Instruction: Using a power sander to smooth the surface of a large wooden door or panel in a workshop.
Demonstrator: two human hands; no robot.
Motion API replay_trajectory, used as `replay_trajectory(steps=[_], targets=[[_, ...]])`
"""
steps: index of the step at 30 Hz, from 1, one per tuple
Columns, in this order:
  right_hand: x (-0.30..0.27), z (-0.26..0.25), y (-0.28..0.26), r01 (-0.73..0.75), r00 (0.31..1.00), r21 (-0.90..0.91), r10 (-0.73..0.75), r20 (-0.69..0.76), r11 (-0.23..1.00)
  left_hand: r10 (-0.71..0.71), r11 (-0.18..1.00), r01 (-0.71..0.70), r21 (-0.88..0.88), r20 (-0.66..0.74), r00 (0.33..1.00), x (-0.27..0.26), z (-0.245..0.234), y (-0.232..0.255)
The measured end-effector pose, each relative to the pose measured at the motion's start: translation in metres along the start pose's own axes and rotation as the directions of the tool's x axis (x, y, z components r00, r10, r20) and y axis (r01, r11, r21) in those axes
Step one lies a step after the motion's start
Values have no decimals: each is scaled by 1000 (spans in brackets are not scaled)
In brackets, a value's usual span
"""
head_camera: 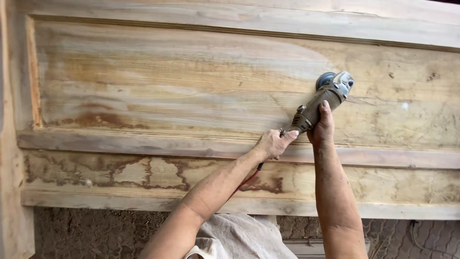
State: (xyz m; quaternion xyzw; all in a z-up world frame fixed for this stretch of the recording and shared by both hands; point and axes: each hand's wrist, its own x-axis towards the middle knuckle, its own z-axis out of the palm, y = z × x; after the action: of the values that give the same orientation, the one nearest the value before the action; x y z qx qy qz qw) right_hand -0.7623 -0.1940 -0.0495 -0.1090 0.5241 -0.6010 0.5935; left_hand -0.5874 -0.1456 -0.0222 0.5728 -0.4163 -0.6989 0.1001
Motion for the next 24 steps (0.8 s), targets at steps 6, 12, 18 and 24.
replay_trajectory(steps=[6,12,18,24], targets=[[-29,137,96,-51,989,-72,61,135,996,-4,995,-12,-103,-153,988,-65,-123,-56],[-102,318,197,37,921,-444,141,362,895,-60,925,-102,-366,-406,912,-133,-255,-141],[-164,466,318,-91,835,-437,308,456,895,-150,933,-93,-349,-608,779,-223,-382,-184],[-195,548,374,-34,741,-490,351,573,871,-325,730,-234,-642,-627,708,-267,-447,-215]])
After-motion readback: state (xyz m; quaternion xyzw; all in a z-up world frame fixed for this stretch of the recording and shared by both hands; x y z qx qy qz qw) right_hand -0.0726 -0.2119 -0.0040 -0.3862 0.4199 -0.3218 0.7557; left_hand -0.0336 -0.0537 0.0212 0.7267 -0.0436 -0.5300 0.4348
